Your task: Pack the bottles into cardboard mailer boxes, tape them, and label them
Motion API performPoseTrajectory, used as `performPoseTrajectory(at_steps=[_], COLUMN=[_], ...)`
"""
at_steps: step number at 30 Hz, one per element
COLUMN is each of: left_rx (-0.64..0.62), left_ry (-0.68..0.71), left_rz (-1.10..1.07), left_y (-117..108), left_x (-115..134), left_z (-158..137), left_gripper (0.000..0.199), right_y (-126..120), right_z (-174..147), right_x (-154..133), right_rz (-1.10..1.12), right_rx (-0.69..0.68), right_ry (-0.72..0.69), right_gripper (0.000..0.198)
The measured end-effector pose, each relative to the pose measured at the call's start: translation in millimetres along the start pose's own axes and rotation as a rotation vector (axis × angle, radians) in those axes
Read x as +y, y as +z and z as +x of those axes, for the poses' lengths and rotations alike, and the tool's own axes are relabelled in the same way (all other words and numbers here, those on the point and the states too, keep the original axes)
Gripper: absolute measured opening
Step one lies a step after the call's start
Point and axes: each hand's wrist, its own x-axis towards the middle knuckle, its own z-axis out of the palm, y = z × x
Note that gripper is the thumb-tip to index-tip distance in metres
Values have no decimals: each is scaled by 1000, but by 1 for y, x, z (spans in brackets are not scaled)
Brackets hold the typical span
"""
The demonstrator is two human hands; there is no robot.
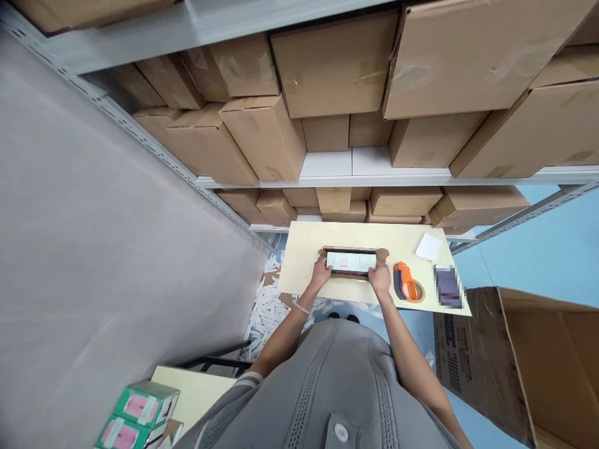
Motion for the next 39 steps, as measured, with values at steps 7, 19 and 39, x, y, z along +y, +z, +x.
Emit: performPoseTrajectory(at_steps=[7,19,39], left_rx=[60,34,203], left_ry=[83,147,303], left_rz=[-147,-156,-159], left_y=[5,10,-32], left_x=[-1,-7,-1], left_z=[4,-1,-6], left_gripper=[40,52,43], right_y=[7,10,-20], right_z=[1,-5,-9], right_x=[-4,5,43], right_rz=[67,156,412], right_rx=[35,-43,118], right_ry=[37,-54,-66], right_gripper=[46,43,46])
